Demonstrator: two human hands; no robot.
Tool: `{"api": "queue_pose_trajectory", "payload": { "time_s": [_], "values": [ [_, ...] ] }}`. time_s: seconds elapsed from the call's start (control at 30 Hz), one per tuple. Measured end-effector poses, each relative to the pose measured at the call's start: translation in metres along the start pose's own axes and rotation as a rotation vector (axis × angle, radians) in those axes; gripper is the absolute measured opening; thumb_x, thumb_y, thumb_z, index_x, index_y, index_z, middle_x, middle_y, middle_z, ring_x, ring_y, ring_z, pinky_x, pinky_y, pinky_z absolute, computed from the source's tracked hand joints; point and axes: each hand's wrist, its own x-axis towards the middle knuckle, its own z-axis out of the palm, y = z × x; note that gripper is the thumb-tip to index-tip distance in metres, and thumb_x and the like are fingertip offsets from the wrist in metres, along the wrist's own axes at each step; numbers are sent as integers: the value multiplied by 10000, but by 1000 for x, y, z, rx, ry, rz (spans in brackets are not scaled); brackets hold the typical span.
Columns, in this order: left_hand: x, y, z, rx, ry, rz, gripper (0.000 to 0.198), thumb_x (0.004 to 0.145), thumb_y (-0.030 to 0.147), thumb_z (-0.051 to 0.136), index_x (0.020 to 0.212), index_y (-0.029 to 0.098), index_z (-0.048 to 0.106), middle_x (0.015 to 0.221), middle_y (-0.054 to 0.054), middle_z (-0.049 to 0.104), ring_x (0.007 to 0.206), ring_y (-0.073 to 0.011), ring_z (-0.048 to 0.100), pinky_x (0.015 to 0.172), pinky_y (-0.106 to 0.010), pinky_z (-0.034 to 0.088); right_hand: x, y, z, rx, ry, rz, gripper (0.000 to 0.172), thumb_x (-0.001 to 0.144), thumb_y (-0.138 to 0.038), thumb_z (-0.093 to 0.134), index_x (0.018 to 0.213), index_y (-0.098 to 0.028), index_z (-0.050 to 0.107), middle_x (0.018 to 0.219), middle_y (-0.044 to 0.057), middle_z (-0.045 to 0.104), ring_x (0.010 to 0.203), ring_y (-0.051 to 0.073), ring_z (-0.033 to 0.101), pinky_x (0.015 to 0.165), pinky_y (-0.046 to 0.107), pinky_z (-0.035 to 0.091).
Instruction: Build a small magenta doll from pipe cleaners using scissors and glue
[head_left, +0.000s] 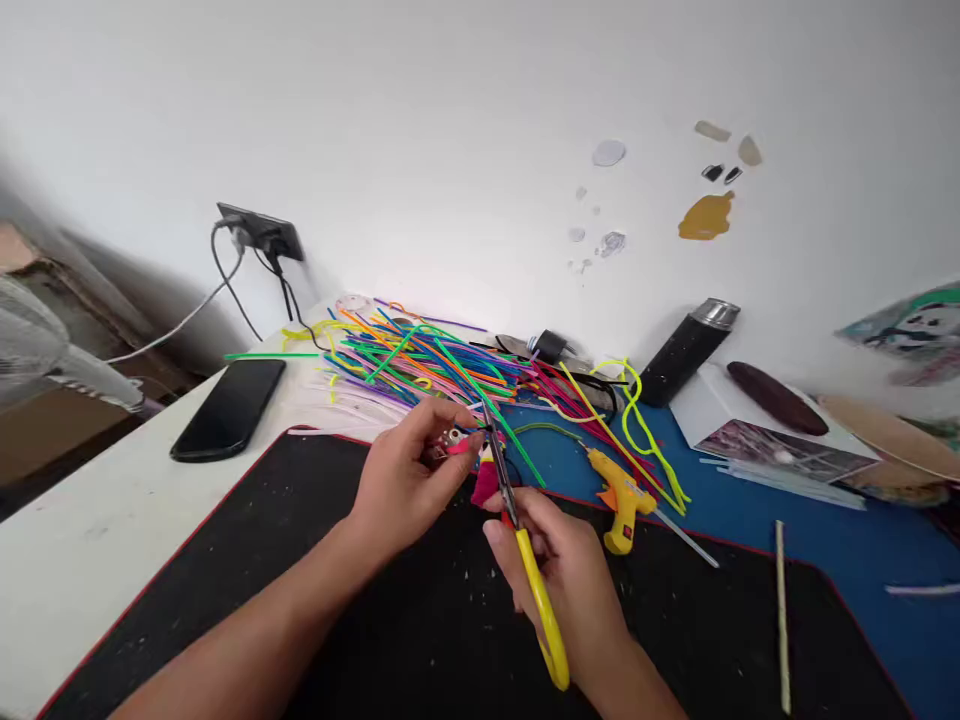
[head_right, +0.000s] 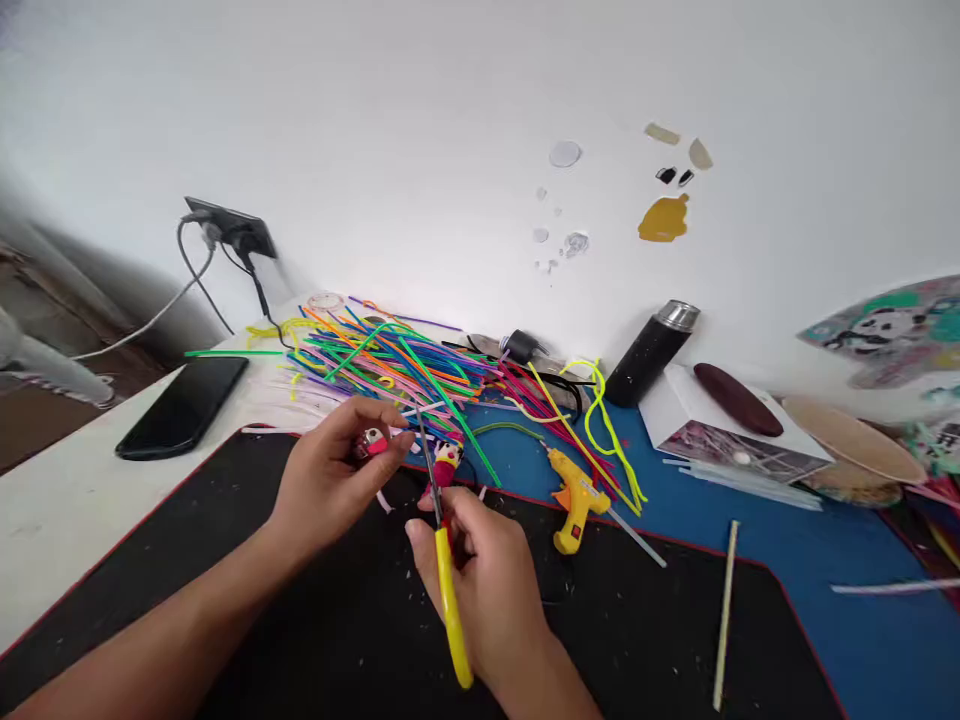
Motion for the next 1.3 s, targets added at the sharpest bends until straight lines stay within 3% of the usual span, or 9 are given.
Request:
{"api": "queue_pose_trajectory", "payload": {
  "time_s": [0.43, 1.3],
  "values": [
    [-2, -4, 1, -33, -8, -16, 44, 938, 257, 693, 971, 227, 696, 604, 105, 494, 481, -86, 384, 460, -187, 309, 3, 4, 2, -16, 5, -38, 391, 1023, -569, 650, 1099, -210, 783, 605, -46, 514, 427, 104, 460, 392, 179, 410],
    [-1, -4, -2, 67, 35, 13, 81, 939, 298, 690, 906, 226, 710, 628, 72, 625, 473, -94, 456, 480, -196, 377, 3, 9, 4, -27, -28, -45, 374, 1029, -551, 658, 1125, -208, 772, 615, -43, 563, 415, 101, 477, 396, 186, 407]
  ]
}}
